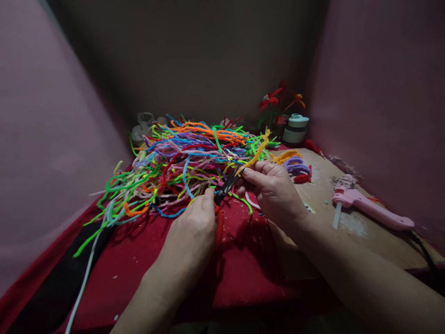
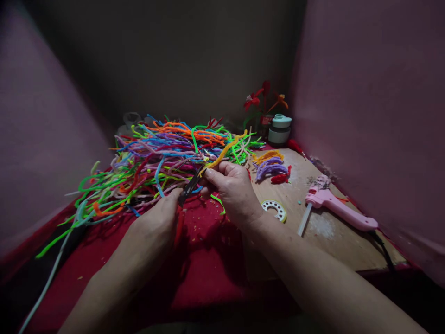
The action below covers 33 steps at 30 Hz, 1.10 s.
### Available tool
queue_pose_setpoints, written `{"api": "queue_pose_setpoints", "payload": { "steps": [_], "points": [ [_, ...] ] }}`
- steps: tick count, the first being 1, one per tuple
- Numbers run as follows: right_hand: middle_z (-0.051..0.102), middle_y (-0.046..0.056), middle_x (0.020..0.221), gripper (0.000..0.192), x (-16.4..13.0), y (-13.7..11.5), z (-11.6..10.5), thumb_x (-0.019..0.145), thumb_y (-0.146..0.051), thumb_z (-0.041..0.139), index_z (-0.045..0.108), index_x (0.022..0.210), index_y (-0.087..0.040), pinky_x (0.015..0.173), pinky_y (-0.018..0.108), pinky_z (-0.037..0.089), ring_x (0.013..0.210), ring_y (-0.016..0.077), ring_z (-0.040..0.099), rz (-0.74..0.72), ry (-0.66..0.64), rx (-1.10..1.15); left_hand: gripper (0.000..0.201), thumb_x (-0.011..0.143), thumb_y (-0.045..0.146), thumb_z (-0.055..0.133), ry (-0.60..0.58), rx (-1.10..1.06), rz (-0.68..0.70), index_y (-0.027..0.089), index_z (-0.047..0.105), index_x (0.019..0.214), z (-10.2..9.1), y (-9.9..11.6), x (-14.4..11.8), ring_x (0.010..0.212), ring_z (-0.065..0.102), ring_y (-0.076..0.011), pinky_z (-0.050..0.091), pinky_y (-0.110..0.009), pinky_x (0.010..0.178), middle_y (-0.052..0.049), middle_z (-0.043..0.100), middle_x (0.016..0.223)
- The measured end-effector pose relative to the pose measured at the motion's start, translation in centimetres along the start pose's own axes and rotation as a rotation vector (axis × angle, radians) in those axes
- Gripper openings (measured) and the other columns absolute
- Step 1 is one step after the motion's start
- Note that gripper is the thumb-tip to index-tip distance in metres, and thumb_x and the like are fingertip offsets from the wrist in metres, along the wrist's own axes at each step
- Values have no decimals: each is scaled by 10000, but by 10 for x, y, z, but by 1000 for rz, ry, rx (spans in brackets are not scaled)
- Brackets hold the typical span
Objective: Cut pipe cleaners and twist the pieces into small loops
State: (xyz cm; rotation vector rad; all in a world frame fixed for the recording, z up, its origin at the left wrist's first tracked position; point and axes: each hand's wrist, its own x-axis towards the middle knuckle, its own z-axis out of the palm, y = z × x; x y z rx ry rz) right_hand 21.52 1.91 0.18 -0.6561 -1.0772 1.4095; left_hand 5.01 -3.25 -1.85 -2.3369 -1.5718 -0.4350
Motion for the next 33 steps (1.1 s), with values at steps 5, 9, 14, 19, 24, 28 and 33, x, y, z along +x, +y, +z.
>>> {"api": "queue_pose_setpoints", "payload": {
  "steps": [5, 9, 14, 19, 24, 28, 33],
  "points": [
    [593, -12, 584, 112, 0, -1, 1, 687, -229, 637, 587, 671, -130, 455, 218, 446, 445, 79, 539, -4, 4, -12, 474, 812, 1, 350, -1, 8, -13, 19, 412, 1282, -1, 1, -2, 1050, 597, -252, 534, -372, 818, -192, 615, 1070],
    [598, -8, 593, 107, -1, -1, 1, 696, -226, 635, 590, 671, -132, 455, 216, 445, 447, 76, 538, -12, 5, -20, 479, 804, -6, 356, 8, 12, -23, 17, 420, 1278, -1, 1, -3, 1047, 598, -250, 530, -375, 832, -190, 619, 1059],
    [588, -14, 571, 106, -1, -1, 1, 706, -232, 626, 588, 673, -138, 463, 214, 443, 456, 76, 538, -22, 0, -35, 470, 812, 9, 369, 2, 10, -23, 21, 423, 1279, -1, 3, -2, 1043, 602, -250, 529, -380, 836, -184, 627, 1038],
    [593, -11, 581, 102, -1, -1, 2, 686, -226, 633, 586, 664, -138, 458, 217, 448, 451, 79, 540, -19, -6, -24, 486, 792, -17, 349, 3, 59, -14, 9, 430, 1270, -3, 4, -1, 1024, 609, -243, 539, -354, 806, -190, 632, 1037],
    [599, -12, 579, 108, 0, 0, 2, 666, -236, 643, 599, 673, -137, 452, 208, 452, 450, 76, 541, 10, -1, 4, 494, 771, -27, 350, 7, 127, 3, -4, 440, 1256, -4, 4, -1, 959, 634, -228, 551, -314, 758, -193, 636, 1034],
    [596, -10, 571, 126, 0, 0, 2, 656, -248, 649, 601, 673, -133, 454, 204, 449, 450, 75, 540, 39, -1, 6, 502, 753, -29, 350, 20, 201, -8, 15, 447, 1243, -6, 5, -1, 893, 651, -208, 554, -280, 714, -168, 651, 975],
    [585, -13, 544, 109, -2, -1, 2, 652, -228, 647, 597, 663, -132, 465, 206, 442, 452, 80, 538, 68, 15, 32, 486, 752, -23, 362, 23, 216, -8, 24, 461, 1225, -7, 7, -1, 833, 660, -196, 554, -258, 665, -157, 657, 961]
  ]
}}
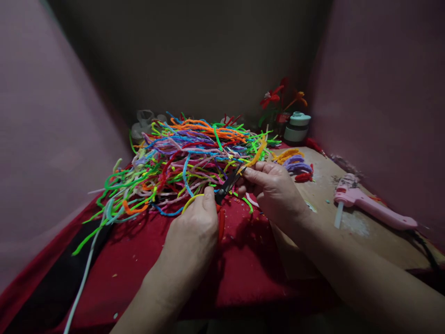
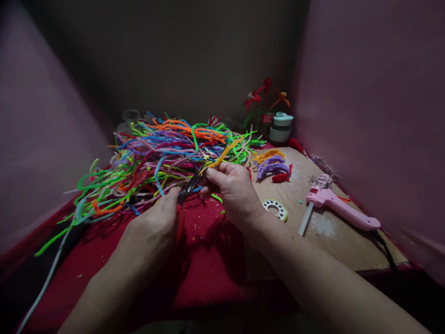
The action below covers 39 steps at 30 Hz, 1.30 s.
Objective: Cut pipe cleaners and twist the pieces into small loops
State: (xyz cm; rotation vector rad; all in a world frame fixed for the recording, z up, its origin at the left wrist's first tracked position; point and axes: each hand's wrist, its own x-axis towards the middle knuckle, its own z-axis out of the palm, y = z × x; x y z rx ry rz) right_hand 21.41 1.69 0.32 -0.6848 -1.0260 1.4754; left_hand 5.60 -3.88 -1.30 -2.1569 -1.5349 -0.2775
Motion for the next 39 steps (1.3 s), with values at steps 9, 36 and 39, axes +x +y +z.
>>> {"api": "queue_pose_setpoints", "payload": {
  "steps": [9, 36, 39],
  "points": [
    [584, -11, 560, 91, 0, 3, -1, 689, -215, 639, 606, 678, -131, 478, 215, 439, 463, 81, 534, -19, -13, 22, 431, 767, -14, 374, 44, -39, 36, 1, 485, 1183, 1, 0, -1, 833, 666, -213, 556, -266, 629, -182, 654, 980],
    [655, 6, 623, 26, 3, 6, 0, 670, -167, 646, 638, 681, -146, 566, 261, 482, 533, 108, 584, -112, -74, 225, 188, 838, 238, 463, -382, -427, 38, 195, 619, 935, 7, -24, 8, 835, 605, -247, 465, -369, 740, -101, 650, 913],
    [656, 12, 632, 12, 1, 8, 1, 675, -154, 645, 643, 682, -144, 577, 266, 484, 553, 114, 589, -98, -115, 234, 254, 798, 261, 550, -128, -711, -109, 187, 633, 1026, 3, -18, 15, 955, 561, -257, 427, -399, 865, -106, 642, 1013]
  ]
}}
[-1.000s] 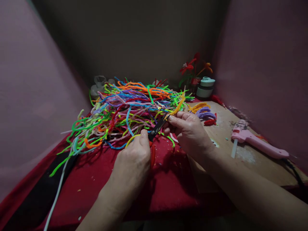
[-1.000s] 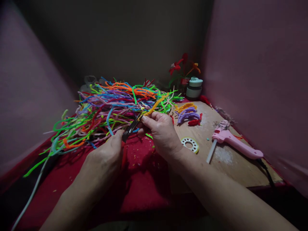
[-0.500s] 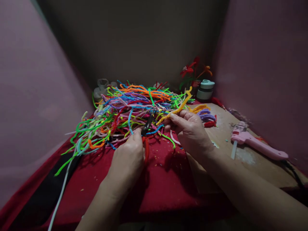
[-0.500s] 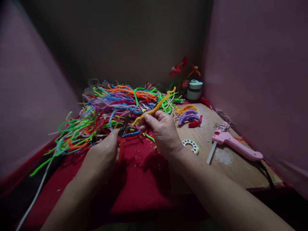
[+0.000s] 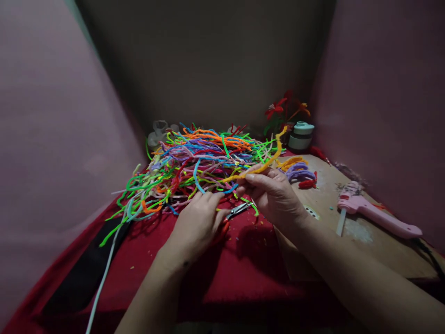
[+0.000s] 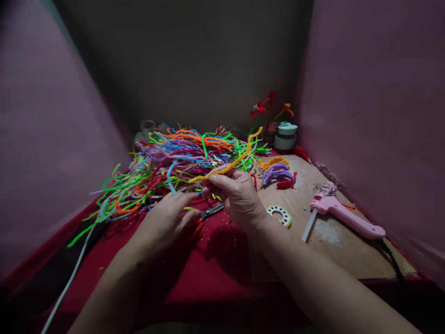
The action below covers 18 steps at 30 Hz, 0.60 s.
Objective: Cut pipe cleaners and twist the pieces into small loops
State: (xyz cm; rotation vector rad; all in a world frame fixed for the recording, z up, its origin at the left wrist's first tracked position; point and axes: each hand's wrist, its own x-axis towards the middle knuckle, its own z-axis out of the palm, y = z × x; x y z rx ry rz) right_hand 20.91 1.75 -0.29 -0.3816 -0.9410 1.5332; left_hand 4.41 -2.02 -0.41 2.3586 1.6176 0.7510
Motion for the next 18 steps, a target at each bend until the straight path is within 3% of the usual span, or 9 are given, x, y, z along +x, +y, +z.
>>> {"api": "queue_pose_setpoints", "payload": {
  "steps": [2, 4, 7, 11, 18],
  "points": [
    [651, 14, 628, 22, -2, 0, 2, 663, -147, 650, 641, 682, -140, 556, 256, 469, 537, 109, 575, 28, -3, -7, 336, 821, 323, 538, 79, -462, -115, 183, 602, 1119, 3, 12, 4, 763, 582, -179, 476, -317, 712, -86, 647, 974],
    [630, 4, 600, 32, -4, -1, 5, 650, -140, 653, 634, 676, -137, 510, 231, 433, 499, 92, 537, 32, 15, -26, 361, 803, 357, 569, 10, -937, -206, 180, 615, 1114, 8, 24, 8, 571, 526, -117, 437, -245, 504, -55, 635, 844],
    [579, -20, 561, 33, -7, -1, 9, 649, -130, 652, 621, 659, -134, 463, 203, 373, 472, 68, 482, -14, 34, -77, 294, 744, 311, 655, 166, -1300, -282, 160, 670, 996, 17, 37, 13, 472, 438, -51, 356, -185, 427, -1, 576, 698],
    [548, -35, 551, 45, -11, 8, 10, 672, -138, 640, 602, 647, -140, 468, 210, 388, 475, 70, 476, -43, 38, -141, 184, 657, 247, 729, 363, -1468, -339, 129, 688, 791, 26, 41, 17, 463, 443, -41, 338, -168, 422, 12, 571, 631],
    [571, -21, 524, 114, -17, 18, 13, 677, -219, 665, 577, 667, -148, 495, 255, 435, 469, 105, 519, 24, 69, -121, 133, 686, 230, 708, 501, -1365, -249, 126, 627, 674, 31, 37, 19, 468, 469, -46, 364, -166, 462, 36, 546, 550]
  ]
}}
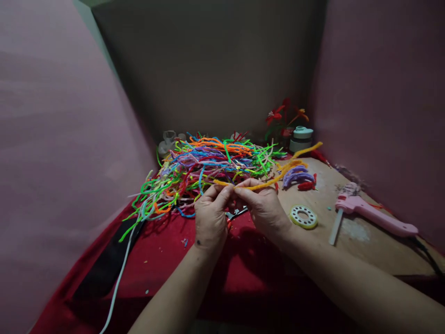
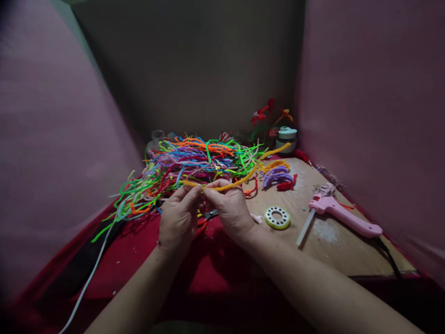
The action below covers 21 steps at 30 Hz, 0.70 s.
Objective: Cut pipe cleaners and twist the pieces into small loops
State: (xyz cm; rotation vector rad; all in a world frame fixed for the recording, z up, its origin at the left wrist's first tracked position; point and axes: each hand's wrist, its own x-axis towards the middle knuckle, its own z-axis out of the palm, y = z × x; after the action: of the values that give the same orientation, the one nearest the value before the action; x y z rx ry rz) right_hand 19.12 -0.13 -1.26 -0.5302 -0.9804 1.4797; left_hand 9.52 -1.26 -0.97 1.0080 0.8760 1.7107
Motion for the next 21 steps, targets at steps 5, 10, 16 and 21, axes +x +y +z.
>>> {"api": "queue_pose_setpoints", "payload": {
  "steps": [5, 10, 16, 21],
  "points": [
    [576, -20, 534, 153, 0, -1, 0, 696, -265, 670, 583, 647, -149, 503, 236, 420, 479, 94, 517, -18, -18, -18, 159, 666, 223, 721, 7, -98, -27, 123, 599, 681, 7, 4, 0, 433, 429, -38, 336, -163, 424, 46, 521, 534],
    [645, 13, 596, 178, 6, -2, -1, 679, -302, 696, 637, 661, -136, 499, 240, 441, 463, 91, 519, 45, -18, 174, 166, 660, 222, 727, 18, -132, -23, 142, 588, 704, 11, 6, 0, 445, 457, -41, 379, -155, 442, 53, 535, 540],
    [658, -4, 611, 53, 19, -7, -10, 717, -205, 644, 634, 685, -165, 537, 237, 477, 515, 103, 568, 211, 126, 444, 170, 651, 209, 746, 103, -235, -15, 167, 597, 723, 2, 12, 10, 561, 589, -66, 467, -166, 535, 44, 642, 656],
    [685, 8, 713, 96, 28, -19, -18, 764, -176, 614, 573, 679, -187, 678, 329, 521, 696, 153, 629, 217, 68, 583, 113, 802, 219, 613, 140, -391, -112, 161, 595, 706, -9, 20, 21, 748, 665, -140, 534, -300, 733, -12, 692, 698]
  ]
}}
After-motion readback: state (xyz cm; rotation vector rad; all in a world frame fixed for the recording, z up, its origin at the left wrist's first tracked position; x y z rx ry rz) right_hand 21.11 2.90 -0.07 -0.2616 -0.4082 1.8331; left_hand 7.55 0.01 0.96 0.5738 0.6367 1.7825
